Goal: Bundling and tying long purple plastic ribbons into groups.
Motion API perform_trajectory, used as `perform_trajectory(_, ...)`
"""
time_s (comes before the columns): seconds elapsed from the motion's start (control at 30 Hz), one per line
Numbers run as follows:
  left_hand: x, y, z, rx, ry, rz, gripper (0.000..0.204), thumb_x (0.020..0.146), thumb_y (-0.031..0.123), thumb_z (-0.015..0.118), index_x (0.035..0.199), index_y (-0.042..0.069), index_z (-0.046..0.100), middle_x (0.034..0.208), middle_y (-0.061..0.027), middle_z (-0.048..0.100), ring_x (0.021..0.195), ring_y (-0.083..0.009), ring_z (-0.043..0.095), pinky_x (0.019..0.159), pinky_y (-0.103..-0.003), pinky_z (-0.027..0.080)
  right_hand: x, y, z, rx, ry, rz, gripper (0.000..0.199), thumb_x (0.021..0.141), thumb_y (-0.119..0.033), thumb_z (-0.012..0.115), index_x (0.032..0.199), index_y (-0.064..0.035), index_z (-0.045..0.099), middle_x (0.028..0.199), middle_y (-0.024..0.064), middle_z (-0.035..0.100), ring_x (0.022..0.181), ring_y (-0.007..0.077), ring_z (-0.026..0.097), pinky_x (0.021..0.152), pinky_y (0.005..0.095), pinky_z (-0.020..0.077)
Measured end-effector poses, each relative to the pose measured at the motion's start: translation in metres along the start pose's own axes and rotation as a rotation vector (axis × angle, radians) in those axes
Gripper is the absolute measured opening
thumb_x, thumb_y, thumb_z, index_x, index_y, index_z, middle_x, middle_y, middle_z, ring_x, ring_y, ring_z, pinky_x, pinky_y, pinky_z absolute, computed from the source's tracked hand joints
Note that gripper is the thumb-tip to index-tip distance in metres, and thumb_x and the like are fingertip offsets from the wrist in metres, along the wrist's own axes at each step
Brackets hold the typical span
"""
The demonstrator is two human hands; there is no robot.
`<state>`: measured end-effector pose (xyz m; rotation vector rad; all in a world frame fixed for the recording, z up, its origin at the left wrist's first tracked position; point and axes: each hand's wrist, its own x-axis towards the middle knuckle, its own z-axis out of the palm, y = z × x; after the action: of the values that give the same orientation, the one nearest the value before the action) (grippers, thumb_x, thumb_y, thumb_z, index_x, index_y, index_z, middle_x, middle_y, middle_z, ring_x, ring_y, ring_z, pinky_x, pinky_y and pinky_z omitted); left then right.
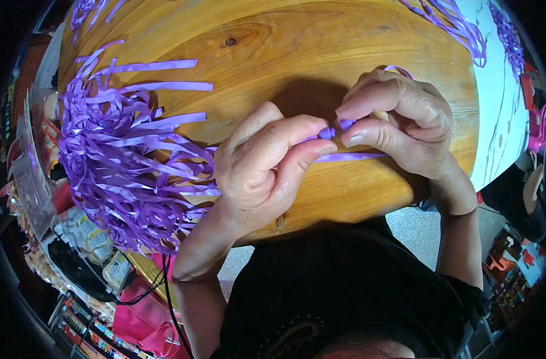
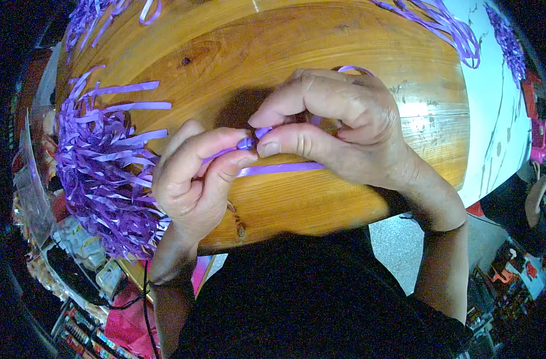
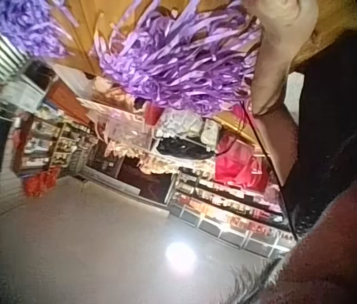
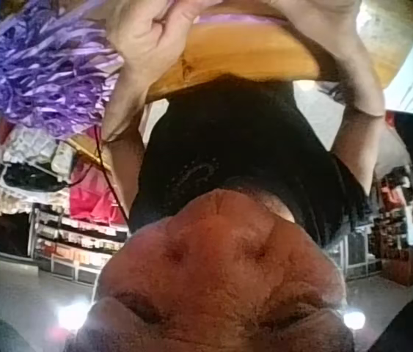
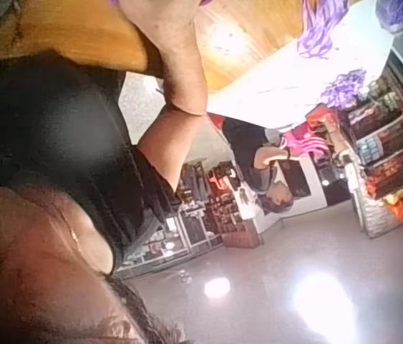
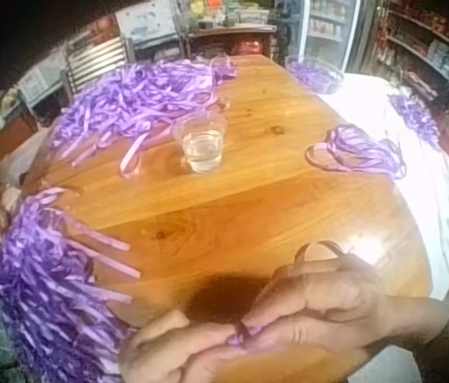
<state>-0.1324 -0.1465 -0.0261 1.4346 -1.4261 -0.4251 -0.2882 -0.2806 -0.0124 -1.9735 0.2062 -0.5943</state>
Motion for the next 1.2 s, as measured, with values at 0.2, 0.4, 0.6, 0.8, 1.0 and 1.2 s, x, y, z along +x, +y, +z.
perform_trajectory(0.2,-0.0004,0.0020,-0.0001,-0.008,0.007,-0.031,0.023,0.067,0.003,0.076,0.087,0.002,0.065,0.065,-0.0057,0.055,0.051,-0.0148,0.048,0.044,-0.026,0.036,-0.0004,-0.0010,-0.0019,0.051,-0.011,0.050,0.017,0.073,-0.005,0.070,0.088,0.0004,0.066,0.077,0.0095,0.063,0.068,0.0166,0.060,0.060,0.0274,0.0440)
perform_trajectory(0.4,-0.0022,-0.0007,0.0010,-0.079,0.032,-0.066,0.021,0.068,0.002,0.076,0.087,0.002,0.066,0.066,-0.0050,0.057,0.052,-0.0132,0.049,0.045,-0.025,0.036,-0.0019,-0.0021,0.0028,0.136,0.006,0.097,0.018,0.075,-0.002,0.068,0.092,-0.0002,0.067,0.079,0.0091,0.063,0.073,0.0164,0.060,0.064,0.0275,0.0449)
perform_trajectory(0.6,-0.0010,-0.0008,-0.0015,-0.124,0.019,-0.068,0.020,0.069,0.003,0.076,0.086,0.002,0.066,0.067,-0.0050,0.058,0.052,-0.0121,0.049,0.045,-0.024,0.035,-0.0025,-0.0027,0.0014,0.160,0.018,0.105,0.017,0.075,-0.002,0.069,0.091,-0.0002,0.067,0.081,0.0094,0.063,0.073,0.0161,0.059,0.064,0.0267,0.0455)
perform_trajectory(0.8,-0.0026,-0.0034,0.0012,-0.143,0.029,-0.023,0.021,0.068,0.005,0.077,0.086,0.002,0.066,0.065,-0.0040,0.057,0.051,-0.0116,0.047,0.045,-0.024,0.034,-0.0053,-0.0016,0.0054,0.217,0.050,0.094,0.016,0.074,-0.002,0.070,0.090,0.0000,0.066,0.082,0.0097,0.063,0.073,0.0158,0.060,0.063,0.0264,0.0458)
perform_trajectory(1.0,-0.0030,-0.0028,0.0014,-0.121,0.045,0.025,0.022,0.067,0.004,0.077,0.087,0.002,0.066,0.064,-0.0046,0.056,0.050,-0.0122,0.046,0.044,-0.024,0.033,-0.0051,-0.0037,0.0063,0.121,0.043,0.026,0.016,0.074,-0.003,0.070,0.090,-0.0002,0.066,0.081,0.0098,0.064,0.073,0.0172,0.061,0.065,0.0266,0.0456)
perform_trajectory(1.2,-0.0043,-0.0027,0.0020,-0.095,0.059,0.052,0.021,0.067,0.003,0.077,0.086,0.001,0.066,0.062,-0.0050,0.054,0.049,-0.0126,0.044,0.043,-0.025,0.032,-0.0059,-0.0072,0.0067,0.070,0.044,0.025,0.017,0.073,-0.002,0.070,0.089,-0.0004,0.066,0.078,0.0094,0.064,0.072,0.0176,0.061,0.064,0.0274,0.0449)
